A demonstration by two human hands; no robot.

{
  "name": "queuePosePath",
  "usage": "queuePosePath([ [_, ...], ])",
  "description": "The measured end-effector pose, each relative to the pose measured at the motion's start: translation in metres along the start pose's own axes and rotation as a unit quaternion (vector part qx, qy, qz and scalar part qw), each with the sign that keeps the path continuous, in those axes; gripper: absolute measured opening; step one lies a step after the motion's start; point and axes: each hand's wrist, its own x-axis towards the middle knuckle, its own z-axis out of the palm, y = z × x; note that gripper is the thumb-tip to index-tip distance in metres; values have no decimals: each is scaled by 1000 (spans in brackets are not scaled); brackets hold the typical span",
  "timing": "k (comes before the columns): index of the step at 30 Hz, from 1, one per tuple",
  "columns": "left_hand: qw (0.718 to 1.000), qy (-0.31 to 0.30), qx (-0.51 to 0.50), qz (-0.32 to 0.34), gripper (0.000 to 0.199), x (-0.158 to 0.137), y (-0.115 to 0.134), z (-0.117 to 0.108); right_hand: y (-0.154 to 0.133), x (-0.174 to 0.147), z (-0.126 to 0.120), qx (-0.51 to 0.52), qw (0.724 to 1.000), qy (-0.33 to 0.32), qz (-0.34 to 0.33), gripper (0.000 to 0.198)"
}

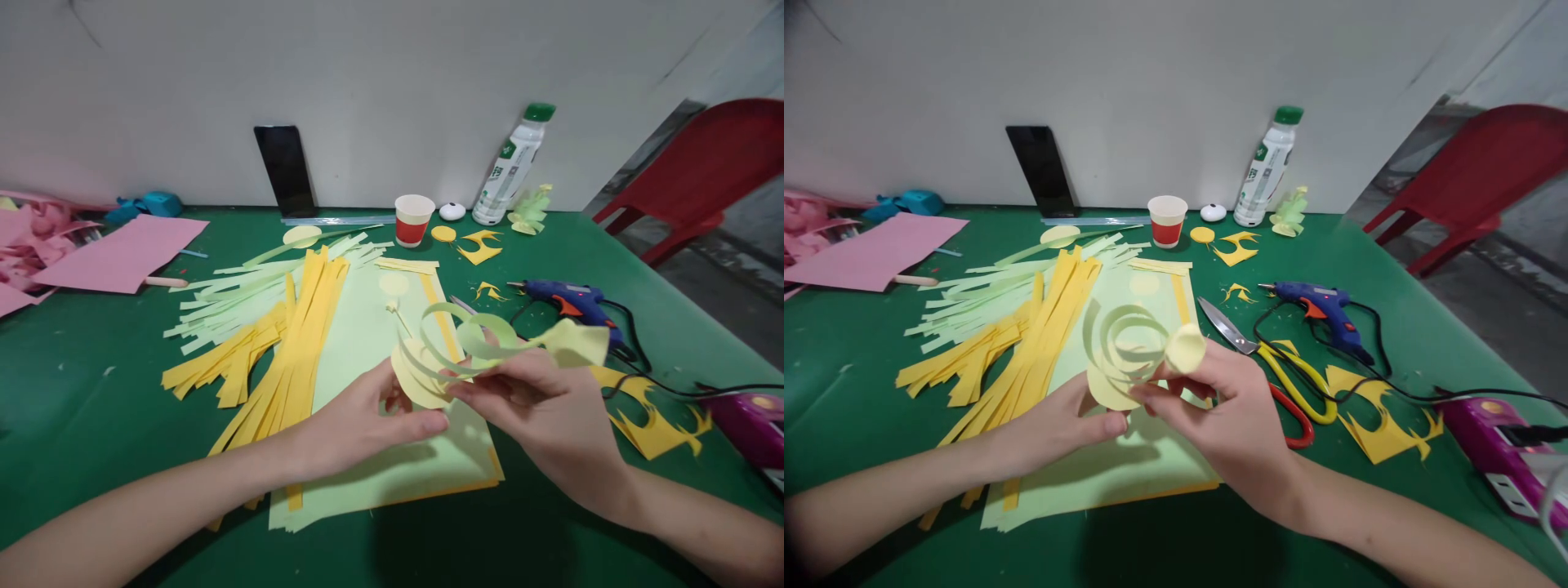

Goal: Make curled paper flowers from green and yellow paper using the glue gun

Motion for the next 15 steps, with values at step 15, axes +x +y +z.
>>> queuePosePath([
  [15,999,24,39,7,34,-2,6,2,3,0,0,-57,991,-81,-86,18],
])
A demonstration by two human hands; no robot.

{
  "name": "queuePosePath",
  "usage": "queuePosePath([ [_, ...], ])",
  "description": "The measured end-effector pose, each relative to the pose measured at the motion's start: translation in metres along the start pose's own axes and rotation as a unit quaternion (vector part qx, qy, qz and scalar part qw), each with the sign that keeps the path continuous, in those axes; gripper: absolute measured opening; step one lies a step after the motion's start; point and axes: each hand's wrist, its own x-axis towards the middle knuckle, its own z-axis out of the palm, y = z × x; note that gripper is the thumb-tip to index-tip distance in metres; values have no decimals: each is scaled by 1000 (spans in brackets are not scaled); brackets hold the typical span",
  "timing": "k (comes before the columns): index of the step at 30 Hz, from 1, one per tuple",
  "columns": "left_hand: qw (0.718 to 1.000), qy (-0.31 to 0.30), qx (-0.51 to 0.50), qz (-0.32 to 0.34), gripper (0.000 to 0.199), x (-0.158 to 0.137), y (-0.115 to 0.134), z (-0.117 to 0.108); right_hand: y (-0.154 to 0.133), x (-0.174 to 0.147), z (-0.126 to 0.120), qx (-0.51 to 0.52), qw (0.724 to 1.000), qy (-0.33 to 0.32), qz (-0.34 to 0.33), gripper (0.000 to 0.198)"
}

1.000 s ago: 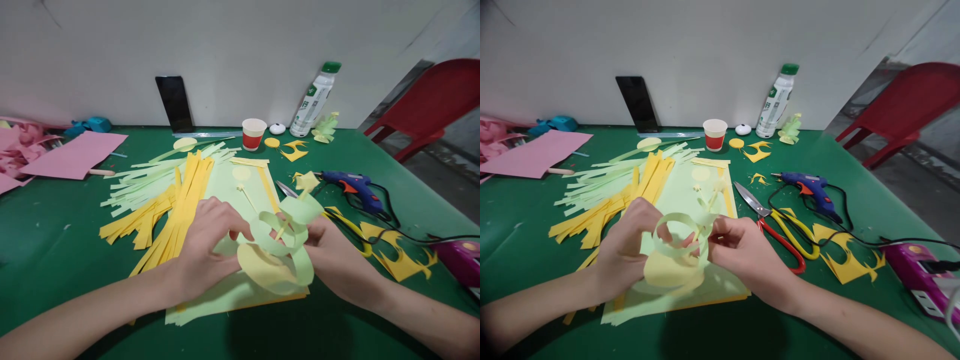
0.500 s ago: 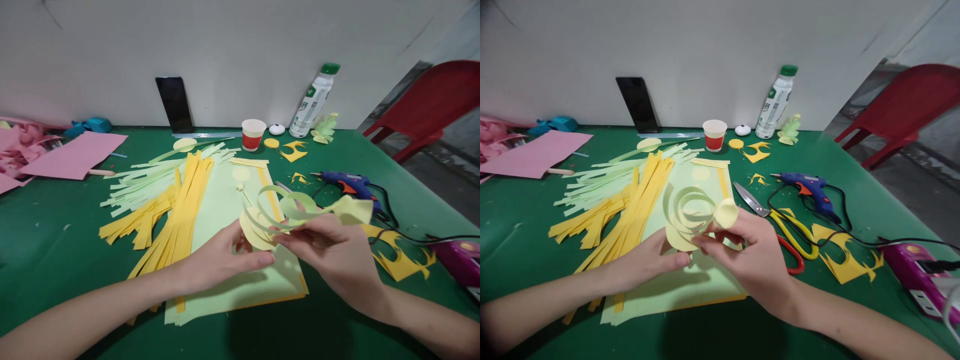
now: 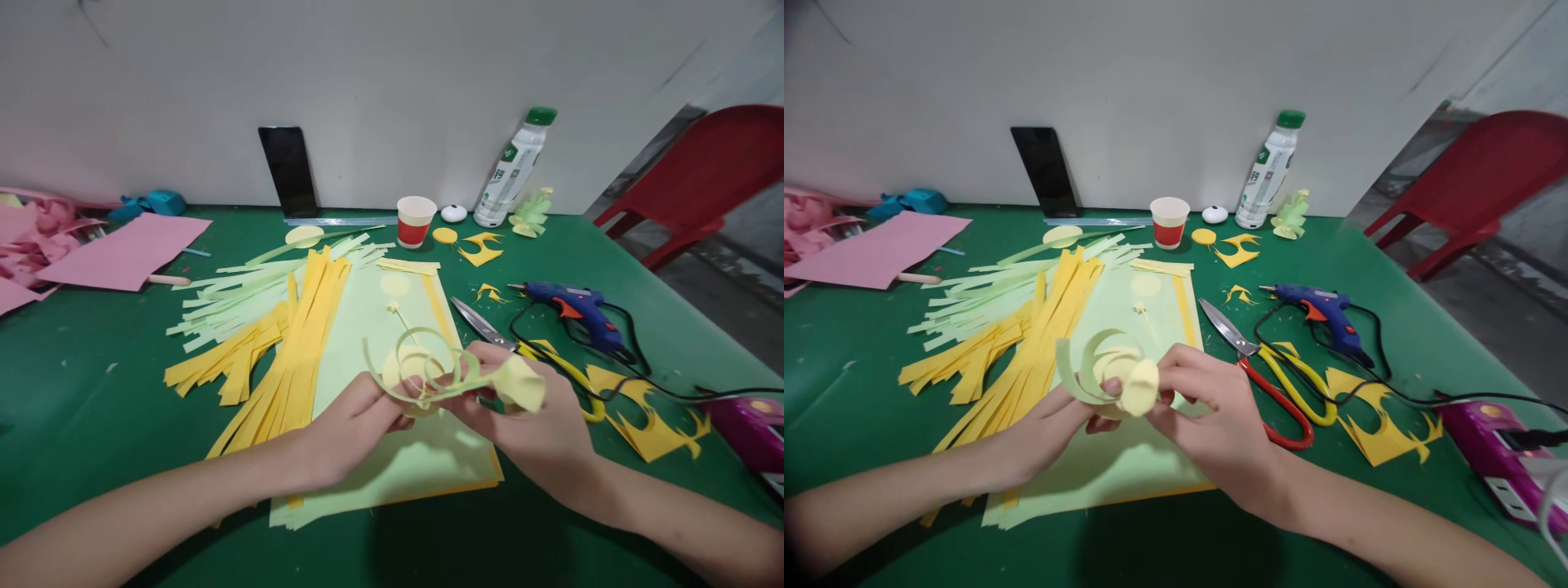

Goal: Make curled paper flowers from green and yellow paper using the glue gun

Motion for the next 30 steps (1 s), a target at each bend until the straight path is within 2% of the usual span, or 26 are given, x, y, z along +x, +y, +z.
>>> queuePosePath([
  [2,1000,-5,-18,-4,33,0,-1,0,2,0,-1,22,999,-14,32,13],
  [4,998,18,-30,-47,32,-1,-2,0,2,2,-4,34,997,-18,66,13],
  [6,993,50,-31,-106,32,-2,-3,-1,2,3,-10,52,994,-11,94,30],
  [8,990,47,-24,-134,34,-2,-4,-1,0,4,-16,69,993,-19,92,44],
  [11,993,-6,-5,-115,38,-2,-3,-1,-2,4,-21,74,995,-49,55,41],
  [16,996,-47,7,-78,31,1,1,-1,-5,5,-18,83,996,-39,23,18],
  [21,997,-28,18,-63,25,1,3,-1,-9,7,-17,105,994,-42,6,25],
  [27,994,19,14,-104,39,3,-6,0,-7,4,-15,126,991,-51,8,25],
  [30,997,18,-8,-80,41,4,-10,-1,-4,3,-15,130,990,-47,11,30],
])
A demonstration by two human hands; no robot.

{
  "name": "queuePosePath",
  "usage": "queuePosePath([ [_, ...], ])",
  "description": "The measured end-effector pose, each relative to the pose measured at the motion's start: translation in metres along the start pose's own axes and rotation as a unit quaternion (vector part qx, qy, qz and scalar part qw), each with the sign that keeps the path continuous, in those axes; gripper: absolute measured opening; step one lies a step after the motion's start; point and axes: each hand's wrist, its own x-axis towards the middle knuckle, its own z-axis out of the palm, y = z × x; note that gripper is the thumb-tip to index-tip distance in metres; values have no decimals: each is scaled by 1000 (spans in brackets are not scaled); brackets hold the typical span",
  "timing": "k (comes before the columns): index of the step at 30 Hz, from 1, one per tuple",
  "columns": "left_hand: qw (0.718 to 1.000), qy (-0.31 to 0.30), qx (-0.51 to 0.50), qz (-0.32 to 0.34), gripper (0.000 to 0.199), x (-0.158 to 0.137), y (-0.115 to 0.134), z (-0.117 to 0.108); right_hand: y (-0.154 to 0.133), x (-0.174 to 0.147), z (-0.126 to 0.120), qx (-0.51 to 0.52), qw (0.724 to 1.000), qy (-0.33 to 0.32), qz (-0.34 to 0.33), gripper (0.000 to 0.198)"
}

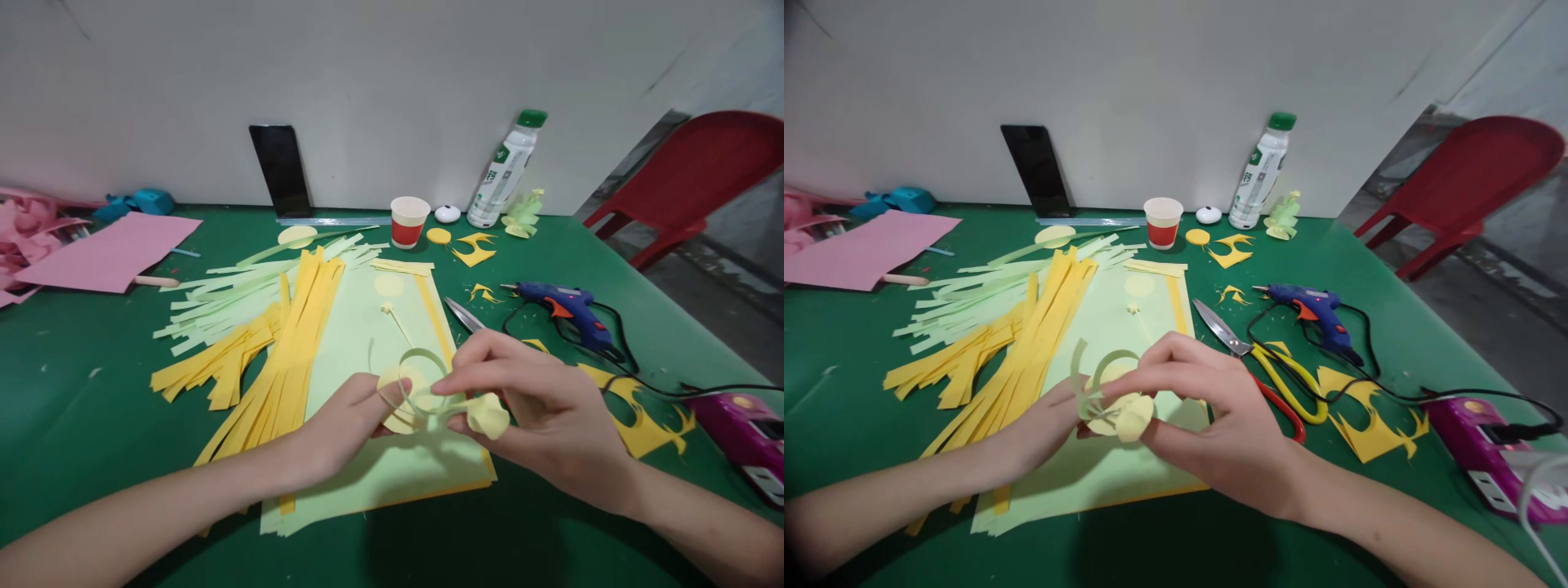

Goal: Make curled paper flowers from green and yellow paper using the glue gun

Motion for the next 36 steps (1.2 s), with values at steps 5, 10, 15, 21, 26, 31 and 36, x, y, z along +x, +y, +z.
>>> queuePosePath([
  [5,999,-24,-28,9,40,-1,0,0,4,3,-2,-7,1000,13,-10,28],
  [10,998,-17,-61,32,35,1,0,1,4,5,-7,-51,998,3,-32,24],
  [15,994,-43,-81,55,35,4,0,1,5,4,-8,-106,993,46,-20,14],
  [21,994,-69,-84,17,37,4,5,-1,1,5,-9,-97,994,27,-33,21],
  [26,990,-92,-107,31,45,6,0,0,3,4,-10,-85,996,27,-26,22],
  [31,985,-84,-149,19,57,6,-6,-3,7,5,-10,-82,992,83,52,11],
  [36,990,44,-119,66,48,8,-7,-7,10,10,-19,-67,978,126,150,13],
])
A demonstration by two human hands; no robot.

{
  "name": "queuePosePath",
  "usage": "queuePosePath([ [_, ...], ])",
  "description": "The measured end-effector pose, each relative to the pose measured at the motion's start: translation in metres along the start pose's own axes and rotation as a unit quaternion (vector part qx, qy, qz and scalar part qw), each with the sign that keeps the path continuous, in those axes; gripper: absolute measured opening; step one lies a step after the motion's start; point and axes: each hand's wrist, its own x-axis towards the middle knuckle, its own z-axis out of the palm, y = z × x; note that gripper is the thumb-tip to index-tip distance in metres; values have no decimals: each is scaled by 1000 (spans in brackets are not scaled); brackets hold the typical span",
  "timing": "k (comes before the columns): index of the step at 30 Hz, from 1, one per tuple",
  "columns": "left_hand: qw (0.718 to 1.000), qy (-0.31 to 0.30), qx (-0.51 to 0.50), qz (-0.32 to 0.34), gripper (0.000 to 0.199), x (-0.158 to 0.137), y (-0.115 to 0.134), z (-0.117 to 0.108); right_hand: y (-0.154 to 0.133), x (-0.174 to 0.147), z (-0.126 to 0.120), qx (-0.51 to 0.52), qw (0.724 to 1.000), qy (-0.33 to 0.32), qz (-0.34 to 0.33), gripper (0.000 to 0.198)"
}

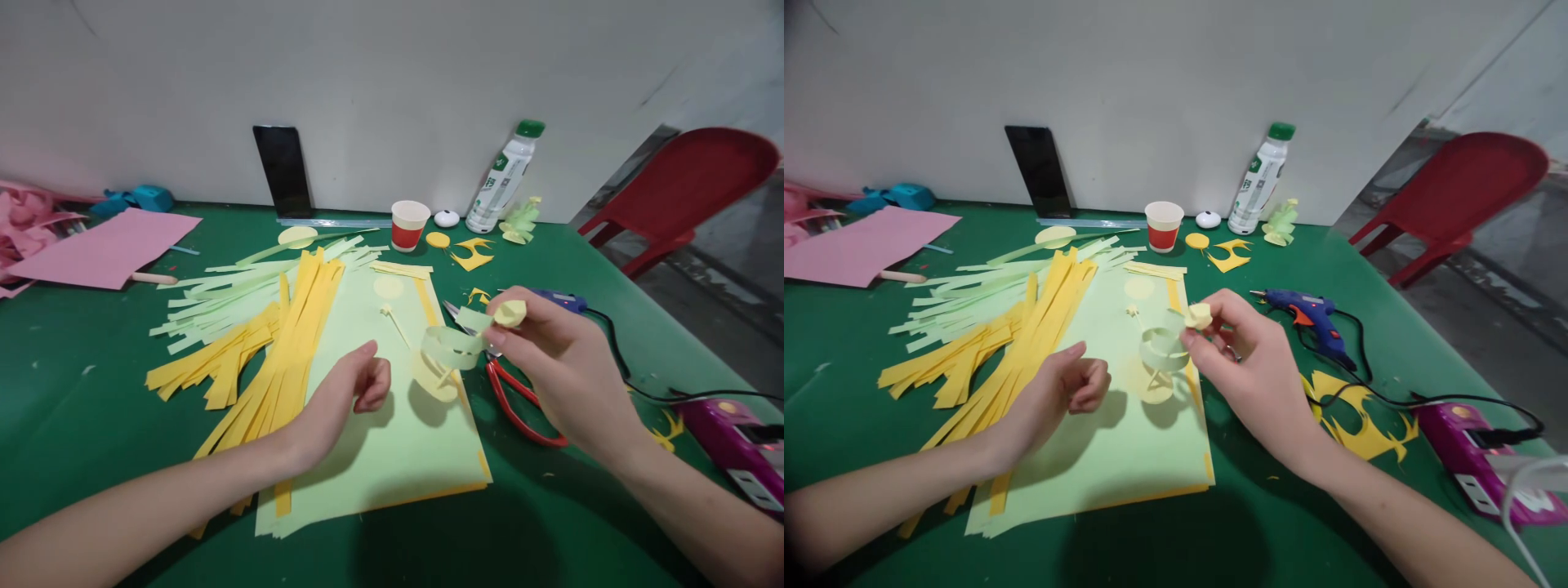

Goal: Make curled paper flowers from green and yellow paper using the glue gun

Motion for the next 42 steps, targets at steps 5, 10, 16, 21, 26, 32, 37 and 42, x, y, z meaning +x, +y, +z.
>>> queuePosePath([
  [5,991,-1,130,28,38,-1,4,2,4,20,-23,-6,995,99,8,12],
  [10,959,-116,250,63,34,-2,-3,8,29,73,-70,-94,968,231,8,15],
  [16,917,-175,344,96,35,1,-26,12,85,136,-116,-190,945,244,109,30],
  [21,890,-179,400,128,35,2,-35,12,113,159,-121,-230,927,234,181,31],
  [26,869,-173,428,178,32,2,-38,12,127,174,-119,-255,915,225,217,32],
  [32,859,-171,450,174,26,-1,-34,12,138,193,-117,-297,882,255,261,32],
  [37,848,-162,478,161,23,-4,-29,13,147,208,-117,-338,847,277,303,29],
  [42,840,-169,495,147,23,-3,-26,13,157,214,-119,-351,841,258,320,29],
])
